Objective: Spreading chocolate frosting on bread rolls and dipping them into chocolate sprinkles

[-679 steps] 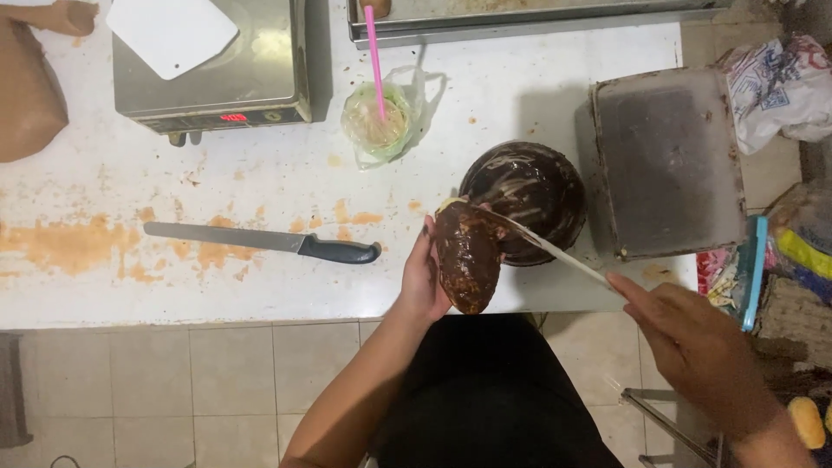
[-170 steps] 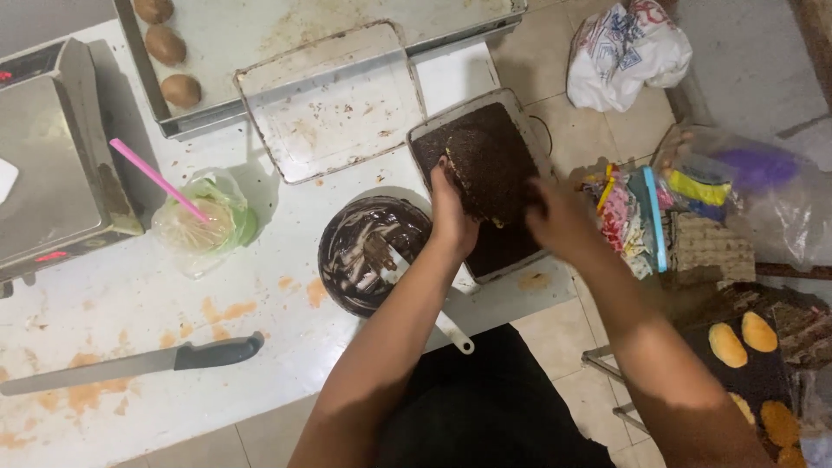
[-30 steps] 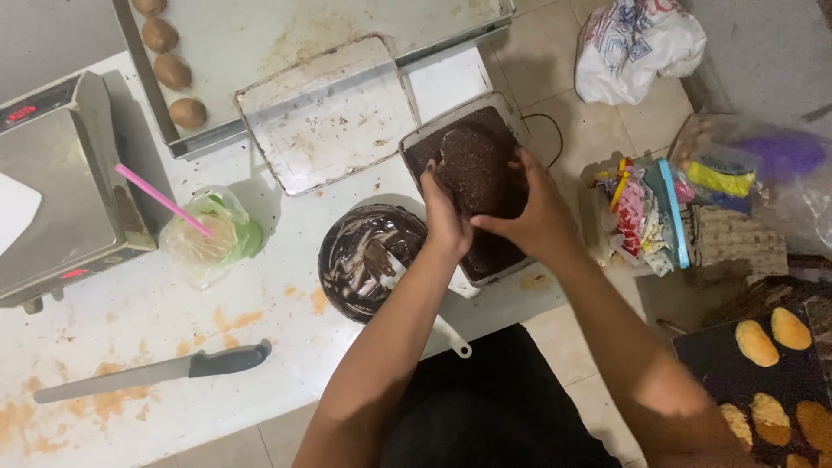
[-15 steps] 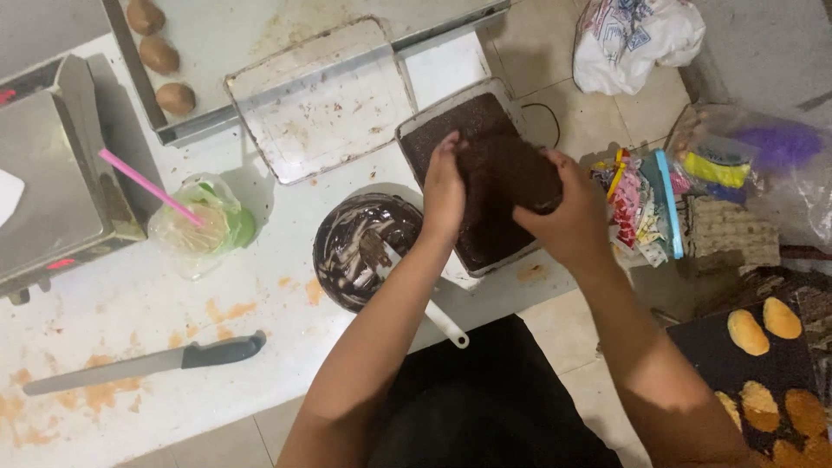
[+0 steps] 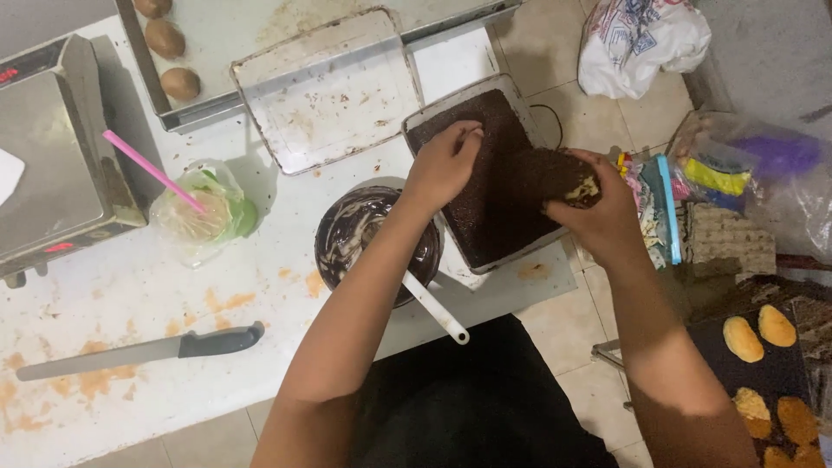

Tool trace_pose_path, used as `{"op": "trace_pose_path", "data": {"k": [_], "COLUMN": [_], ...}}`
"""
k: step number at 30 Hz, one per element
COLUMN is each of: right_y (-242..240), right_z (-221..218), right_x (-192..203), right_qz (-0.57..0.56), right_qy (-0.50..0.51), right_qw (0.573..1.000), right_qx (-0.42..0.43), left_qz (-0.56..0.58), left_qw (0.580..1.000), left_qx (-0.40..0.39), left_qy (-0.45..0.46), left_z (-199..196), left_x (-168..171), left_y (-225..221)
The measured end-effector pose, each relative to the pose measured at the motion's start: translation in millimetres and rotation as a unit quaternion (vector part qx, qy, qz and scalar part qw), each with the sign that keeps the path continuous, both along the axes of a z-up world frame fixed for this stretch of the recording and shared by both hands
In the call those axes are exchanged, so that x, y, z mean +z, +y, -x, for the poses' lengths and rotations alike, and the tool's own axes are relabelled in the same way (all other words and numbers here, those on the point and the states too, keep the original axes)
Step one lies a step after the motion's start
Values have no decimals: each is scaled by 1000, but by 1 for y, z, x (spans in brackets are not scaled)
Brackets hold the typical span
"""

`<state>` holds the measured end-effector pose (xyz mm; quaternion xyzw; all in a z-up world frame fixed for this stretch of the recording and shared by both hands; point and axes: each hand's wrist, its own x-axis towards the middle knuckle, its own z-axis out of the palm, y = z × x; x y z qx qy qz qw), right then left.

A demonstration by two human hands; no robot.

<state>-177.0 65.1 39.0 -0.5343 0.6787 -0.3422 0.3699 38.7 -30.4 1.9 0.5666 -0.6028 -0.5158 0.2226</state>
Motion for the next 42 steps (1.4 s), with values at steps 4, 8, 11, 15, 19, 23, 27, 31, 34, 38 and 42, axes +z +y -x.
{"op": "trace_pose_path", "data": {"k": [4, 8, 11, 15, 19, 23, 27, 31, 34, 38, 42], "right_y": [-3, 5, 4, 0, 5, 4, 9, 1, -1, -12, -19], "right_z": [5, -7, -3, -17, -20, -29, -31, -40, -49, -58, -54], "right_x": [-21, -34, -72, -60, -44, -34, -59, -62, -71, -65, -59], "right_qz": [18, 63, 91, 77, -47, -168, -122, -92, -67, -33, -53], "right_qy": [-128, -227, -314, -419, -484, -536, -561, -611, -630, -629, -610], "right_qw": [991, 971, 944, 902, 869, 795, 786, 739, 721, 709, 711], "right_qx": [-24, -44, -42, -69, -95, -228, -229, -269, -282, -316, -345], "left_qz": [-163, -297, -338, -379, -327, -252, -216, -159, -115, -113, -86], "left_qw": [980, 934, 927, 908, 929, 958, 970, 981, 988, 991, 995], "left_qx": [-2, 27, 8, 6, 39, 39, -20, -53, -58, -72, -44], "left_qy": [113, 194, 164, 179, 170, 135, 111, 94, 81, 25, 14], "left_z": [2, 0, 0, 2, 3, 4, 5, 6, 5, 12, 11], "left_x": [2, 4, -1, 27, -3, -10, -9, 8, 13, 41, 52], "left_y": [-2, -3, -11, -14, -31, -50, -58, -61, -61, -66, -60]}}
